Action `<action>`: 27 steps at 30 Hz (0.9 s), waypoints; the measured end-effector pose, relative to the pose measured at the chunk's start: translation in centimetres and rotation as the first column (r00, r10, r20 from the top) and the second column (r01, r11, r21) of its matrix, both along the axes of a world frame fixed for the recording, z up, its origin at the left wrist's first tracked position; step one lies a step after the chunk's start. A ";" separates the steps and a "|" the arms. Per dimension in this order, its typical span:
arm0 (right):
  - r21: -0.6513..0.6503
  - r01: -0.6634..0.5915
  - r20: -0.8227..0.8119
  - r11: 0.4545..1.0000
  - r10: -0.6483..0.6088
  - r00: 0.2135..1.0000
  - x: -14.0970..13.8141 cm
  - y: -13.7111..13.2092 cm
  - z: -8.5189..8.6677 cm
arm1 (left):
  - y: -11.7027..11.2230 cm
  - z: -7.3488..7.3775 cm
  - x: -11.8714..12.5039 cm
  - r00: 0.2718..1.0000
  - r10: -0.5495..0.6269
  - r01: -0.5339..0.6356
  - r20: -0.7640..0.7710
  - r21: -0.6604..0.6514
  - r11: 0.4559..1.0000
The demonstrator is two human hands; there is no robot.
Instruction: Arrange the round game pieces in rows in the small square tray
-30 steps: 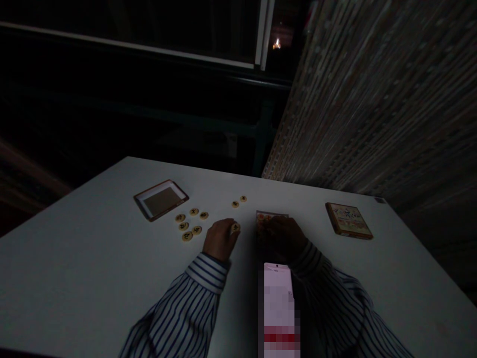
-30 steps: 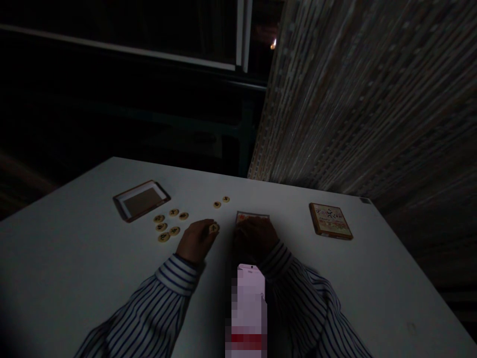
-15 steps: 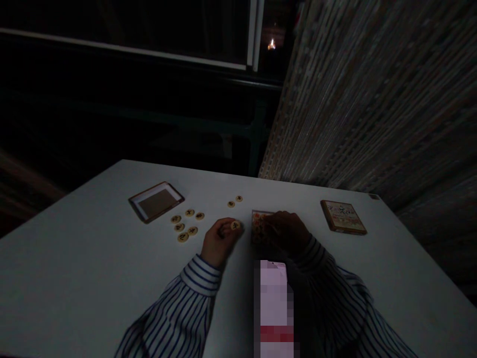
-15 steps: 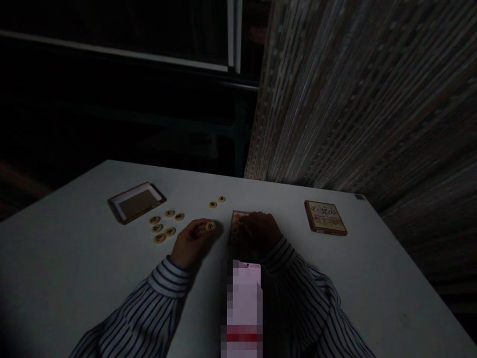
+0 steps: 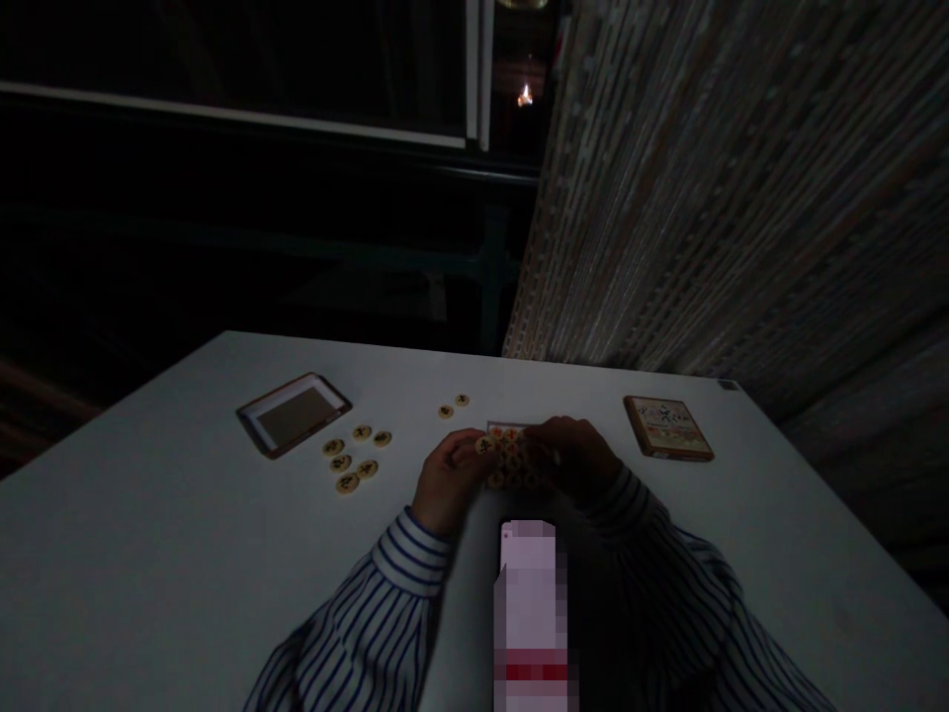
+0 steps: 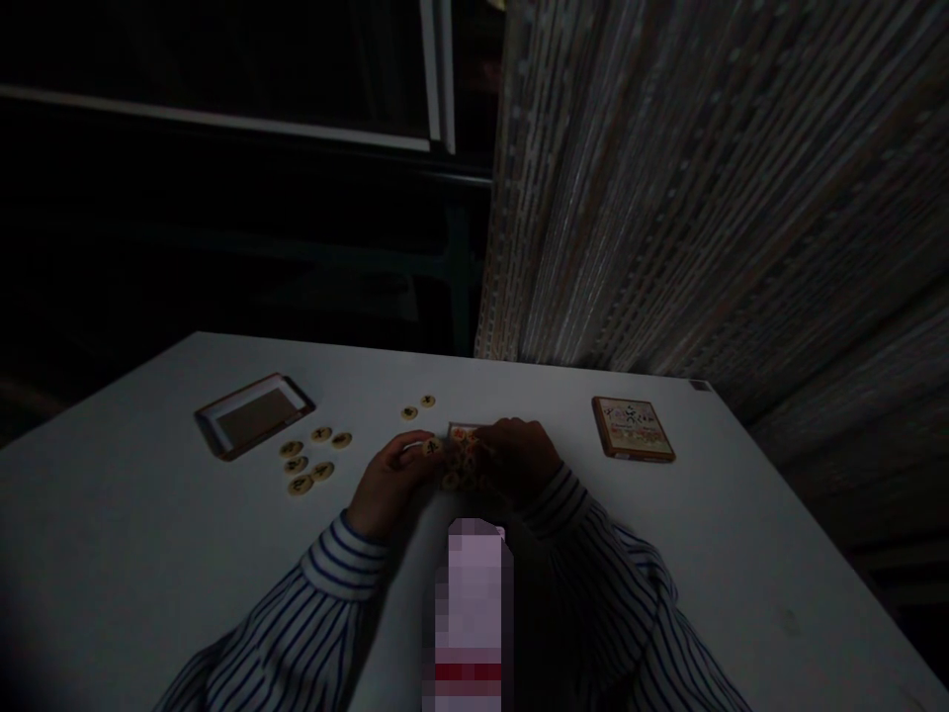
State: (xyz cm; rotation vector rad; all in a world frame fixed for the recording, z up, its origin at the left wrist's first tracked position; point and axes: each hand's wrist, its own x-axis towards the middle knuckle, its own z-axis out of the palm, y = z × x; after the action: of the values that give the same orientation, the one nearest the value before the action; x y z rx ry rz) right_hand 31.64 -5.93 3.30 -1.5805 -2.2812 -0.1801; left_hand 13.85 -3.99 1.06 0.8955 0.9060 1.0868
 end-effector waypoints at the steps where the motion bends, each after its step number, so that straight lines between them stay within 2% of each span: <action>1: 0.005 0.003 -0.012 1.000 -0.003 1.000 0.2 0.0 0.1 | 0.1 0.0 0.3 1.000 -0.003 0.003 0.010 0.000 1.000; 7: 0.014 0.019 -0.056 1.000 -0.018 0.998 0.7 0.0 0.4 | 0.5 -0.2 1.3 0.998 -0.007 0.007 0.063 -0.011 1.000; 11: 0.001 0.007 -0.077 1.000 -0.007 0.997 0.6 -0.1 0.5 | 0.4 -0.9 1.5 0.998 -0.008 0.010 0.065 -0.033 0.999; 17: -0.013 -0.060 -0.050 0.998 0.059 0.997 0.2 0.0 0.4 | 0.2 -1.8 1.4 0.999 -0.022 0.023 -0.026 0.009 1.000; 22: -0.014 -0.103 -0.041 0.995 0.102 0.994 0.0 0.2 0.0 | 0.1 -1.7 1.3 0.993 -0.062 0.068 -0.097 0.065 0.996; 27: -0.037 -0.135 -0.065 0.990 0.132 0.989 -0.2 0.3 -0.5 | 0.0 -1.5 1.2 0.988 -0.109 0.120 -0.106 0.102 0.988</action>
State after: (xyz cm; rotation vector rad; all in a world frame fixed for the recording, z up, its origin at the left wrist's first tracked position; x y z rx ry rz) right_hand 31.41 -5.66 2.84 -1.4253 -2.3460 -0.0487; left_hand 15.08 -3.95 -0.49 1.0867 0.8734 1.0061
